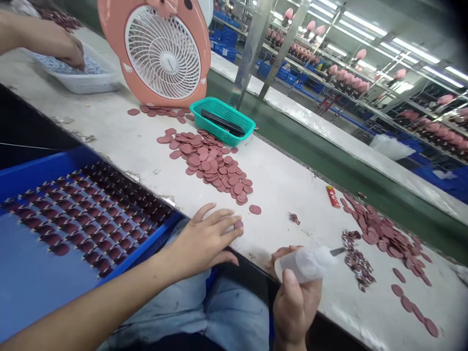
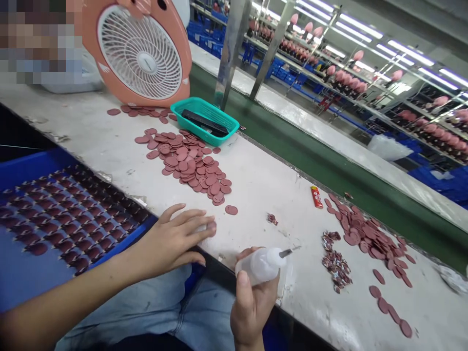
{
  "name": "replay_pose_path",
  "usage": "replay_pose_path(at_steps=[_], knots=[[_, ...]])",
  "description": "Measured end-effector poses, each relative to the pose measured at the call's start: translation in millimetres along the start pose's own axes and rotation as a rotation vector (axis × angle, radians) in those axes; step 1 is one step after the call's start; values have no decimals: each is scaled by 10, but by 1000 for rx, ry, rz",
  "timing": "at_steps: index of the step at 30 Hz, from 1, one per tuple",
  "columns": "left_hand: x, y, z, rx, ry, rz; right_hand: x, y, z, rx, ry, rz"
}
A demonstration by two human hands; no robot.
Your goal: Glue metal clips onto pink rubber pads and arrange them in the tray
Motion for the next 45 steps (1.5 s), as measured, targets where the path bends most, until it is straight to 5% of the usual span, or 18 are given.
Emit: replay_pose_path(at_steps=[8,12,15,17,21,27,32,38,45], knots=[[264,637,-446,496,-4,130,204,446,512,-399,-102,474],[335,783,-594,543,31,116,125,628,745,-313,-410,758],[274,850,-688,549,279,1,4,730,866,-327,-519,910],[107,893,-659,537,619,-243,-58,753,903,-392,-531,939],[-12,978,-245,248,1300,-672,-76,752,903,-560,-436,895],[71,1043,44,39,1753,-768,-30,827,939,-690,-368,926],[65,1084,47,127,1978,-834,-37,736,920,-629,-300,866],[-40,1157,-11,343,2152,-980,-63,364,485,-430,22,483],[-29,1127,-75,350,2148,-1001,-85,365,338,-313,-136,176]])
Point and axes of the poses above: each hand's wrist, its own y-axis away from the middle knuckle, its own z-axis out of the palm, x = y × z, the point moved 7 cm from there along -y, towards the middle knuckle, and after that the axes turned 4 degrees about -z, right-handed, at the moved point
